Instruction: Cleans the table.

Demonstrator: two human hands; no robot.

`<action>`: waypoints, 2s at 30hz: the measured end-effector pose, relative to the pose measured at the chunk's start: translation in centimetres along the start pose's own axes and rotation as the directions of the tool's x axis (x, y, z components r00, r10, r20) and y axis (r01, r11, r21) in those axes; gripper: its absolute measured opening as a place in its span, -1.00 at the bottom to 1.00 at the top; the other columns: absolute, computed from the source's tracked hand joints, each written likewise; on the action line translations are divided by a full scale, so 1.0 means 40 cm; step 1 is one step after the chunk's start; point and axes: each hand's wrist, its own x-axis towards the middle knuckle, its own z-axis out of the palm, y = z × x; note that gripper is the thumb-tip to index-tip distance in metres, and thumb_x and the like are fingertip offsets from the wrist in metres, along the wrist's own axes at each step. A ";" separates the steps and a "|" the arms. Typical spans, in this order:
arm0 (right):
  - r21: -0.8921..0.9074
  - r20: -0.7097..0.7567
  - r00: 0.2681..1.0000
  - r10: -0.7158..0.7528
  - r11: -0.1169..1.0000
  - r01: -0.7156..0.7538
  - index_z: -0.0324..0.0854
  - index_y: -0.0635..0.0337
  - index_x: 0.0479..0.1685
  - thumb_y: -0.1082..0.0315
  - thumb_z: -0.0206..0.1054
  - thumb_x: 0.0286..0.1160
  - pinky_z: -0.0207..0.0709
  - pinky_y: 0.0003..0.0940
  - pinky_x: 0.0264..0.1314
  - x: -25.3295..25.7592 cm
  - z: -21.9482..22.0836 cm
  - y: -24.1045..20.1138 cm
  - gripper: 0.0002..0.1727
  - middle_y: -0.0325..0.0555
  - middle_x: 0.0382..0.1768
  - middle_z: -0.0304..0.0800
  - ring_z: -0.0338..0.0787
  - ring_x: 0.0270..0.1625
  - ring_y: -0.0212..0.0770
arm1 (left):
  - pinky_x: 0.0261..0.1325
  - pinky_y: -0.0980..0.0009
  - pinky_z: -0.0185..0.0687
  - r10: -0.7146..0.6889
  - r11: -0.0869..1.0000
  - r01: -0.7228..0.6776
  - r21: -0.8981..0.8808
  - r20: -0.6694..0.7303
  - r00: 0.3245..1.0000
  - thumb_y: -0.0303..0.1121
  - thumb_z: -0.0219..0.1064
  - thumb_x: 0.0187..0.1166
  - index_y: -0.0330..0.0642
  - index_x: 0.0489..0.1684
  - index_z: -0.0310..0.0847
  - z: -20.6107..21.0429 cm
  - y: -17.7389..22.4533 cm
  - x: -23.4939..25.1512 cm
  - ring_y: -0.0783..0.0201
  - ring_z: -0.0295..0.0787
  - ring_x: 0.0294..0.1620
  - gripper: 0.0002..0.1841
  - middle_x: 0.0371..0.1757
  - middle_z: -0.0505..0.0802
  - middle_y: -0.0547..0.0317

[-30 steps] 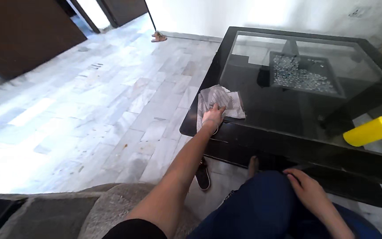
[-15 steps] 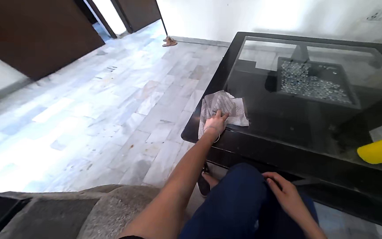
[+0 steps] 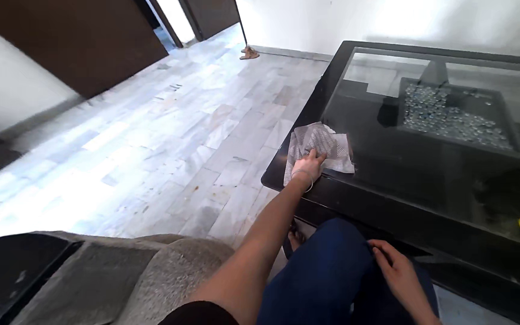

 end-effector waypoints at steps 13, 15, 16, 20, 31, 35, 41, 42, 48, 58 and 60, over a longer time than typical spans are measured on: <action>-0.010 -0.007 1.000 0.022 1.000 -0.022 0.72 0.50 0.15 0.55 0.10 0.66 0.62 -0.18 0.26 -0.012 0.001 -0.018 -0.68 0.26 0.05 0.86 0.83 0.10 -0.06 | 0.32 -0.23 0.64 0.023 1.000 -0.023 -0.018 0.035 0.999 -0.27 0.24 0.77 0.14 0.81 0.33 -0.010 0.003 0.005 -0.27 0.65 0.48 -0.42 0.69 0.50 -0.19; -0.008 -0.011 0.999 0.030 1.000 -0.030 0.72 0.48 0.15 0.54 0.10 0.67 0.62 -0.19 0.26 -0.006 0.008 -0.023 -0.68 0.24 0.04 0.86 0.83 0.10 -0.07 | 0.31 -0.24 0.64 0.024 1.000 -0.024 -0.010 0.036 0.999 -0.27 0.23 0.78 0.13 0.82 0.33 -0.012 0.004 0.005 -0.27 0.65 0.48 -0.43 0.71 0.49 -0.17; -0.012 -0.017 1.000 0.021 1.000 -0.022 0.73 0.47 0.14 0.53 0.10 0.66 0.63 -0.20 0.25 -0.003 0.012 -0.022 -0.68 0.22 0.02 0.87 0.84 0.09 -0.08 | 0.30 -0.23 0.64 0.025 1.000 -0.025 -0.007 0.036 0.999 -0.27 0.23 0.78 0.13 0.82 0.33 -0.012 0.004 0.004 -0.27 0.66 0.48 -0.43 0.71 0.49 -0.17; -0.025 -0.027 1.000 0.003 1.000 -0.003 0.74 0.46 0.13 0.52 0.09 0.67 0.63 -0.19 0.21 -0.002 0.020 -0.014 -0.68 0.22 0.01 0.87 0.84 0.06 -0.09 | 0.31 -0.23 0.64 0.029 0.999 -0.028 -0.015 0.038 0.999 -0.27 0.24 0.78 0.13 0.81 0.33 -0.012 0.002 0.002 -0.27 0.67 0.47 -0.43 0.70 0.49 -0.18; 0.039 -0.100 0.995 0.030 0.999 -0.026 0.73 0.45 0.12 0.51 0.07 0.65 0.74 -0.27 0.12 -0.044 0.000 0.006 -0.67 0.16 -0.05 0.88 0.88 -0.05 -0.15 | 0.33 -0.23 0.63 0.032 0.999 -0.031 -0.016 0.044 0.999 -0.28 0.23 0.78 0.14 0.82 0.32 -0.016 0.002 0.003 -0.26 0.64 0.49 -0.42 0.72 0.47 -0.16; -0.014 -0.121 0.993 -0.007 1.000 0.005 0.74 0.47 0.11 0.52 0.05 0.62 0.73 -0.21 0.07 -0.056 -0.008 0.011 -0.65 0.20 -0.07 0.88 0.88 -0.08 -0.09 | 0.29 -0.28 0.63 0.034 0.999 -0.034 -0.033 0.023 0.999 -0.30 0.22 0.78 0.14 0.80 0.35 -0.005 0.000 0.003 -0.30 0.67 0.45 -0.44 0.71 0.49 -0.19; -0.066 -0.171 0.985 0.017 0.997 -0.029 0.74 0.46 0.11 0.54 0.08 0.63 0.74 -0.09 0.07 -0.074 -0.028 0.030 -0.67 0.21 -0.06 0.90 0.90 -0.06 0.03 | 0.30 -0.25 0.64 0.028 0.999 -0.027 -0.016 0.035 0.999 -0.28 0.22 0.79 0.17 0.83 0.31 -0.008 0.002 0.002 -0.28 0.68 0.45 -0.42 0.71 0.48 -0.17; -0.077 -0.181 0.983 0.021 0.996 -0.035 0.74 0.45 0.12 0.54 0.08 0.64 0.74 -0.06 0.08 -0.077 -0.035 0.028 -0.67 0.21 -0.06 0.89 0.89 -0.05 0.05 | 0.31 -0.25 0.64 0.029 0.999 -0.028 -0.014 0.031 0.999 -0.29 0.22 0.78 0.16 0.82 0.33 -0.009 0.003 0.002 -0.28 0.67 0.46 -0.43 0.71 0.49 -0.17; -0.265 -0.254 0.966 -0.037 0.964 -0.033 0.81 0.34 0.08 0.50 0.12 0.64 0.70 0.19 0.06 -0.111 -0.036 -0.014 -0.68 0.17 -0.05 0.92 0.90 -0.02 0.19 | 0.31 -0.26 0.64 0.025 1.000 -0.025 -0.011 0.002 1.000 -0.33 0.24 0.75 0.16 0.78 0.39 -0.006 0.004 0.003 -0.27 0.69 0.44 -0.44 0.68 0.53 -0.16; -0.268 -0.307 0.951 -0.023 0.961 -0.063 0.82 0.32 0.08 0.46 0.10 0.66 0.70 0.17 0.07 -0.162 -0.042 -0.024 -0.66 0.14 -0.05 0.92 0.90 -0.02 0.17 | 0.27 -0.31 0.63 0.014 1.000 -0.013 0.007 -0.022 1.000 -0.34 0.26 0.74 0.14 0.76 0.42 -0.007 0.007 0.002 -0.32 0.73 0.38 -0.45 0.68 0.52 -0.20; -0.262 -0.301 0.953 0.008 0.961 -0.091 0.81 0.31 0.09 0.46 0.10 0.68 0.70 0.16 0.08 -0.164 -0.044 -0.015 -0.67 0.14 -0.05 0.91 0.90 -0.02 0.15 | 0.27 -0.30 0.64 0.012 1.000 -0.011 0.016 -0.027 1.000 -0.33 0.28 0.74 0.15 0.76 0.42 -0.003 0.005 0.005 -0.32 0.72 0.38 -0.44 0.68 0.52 -0.20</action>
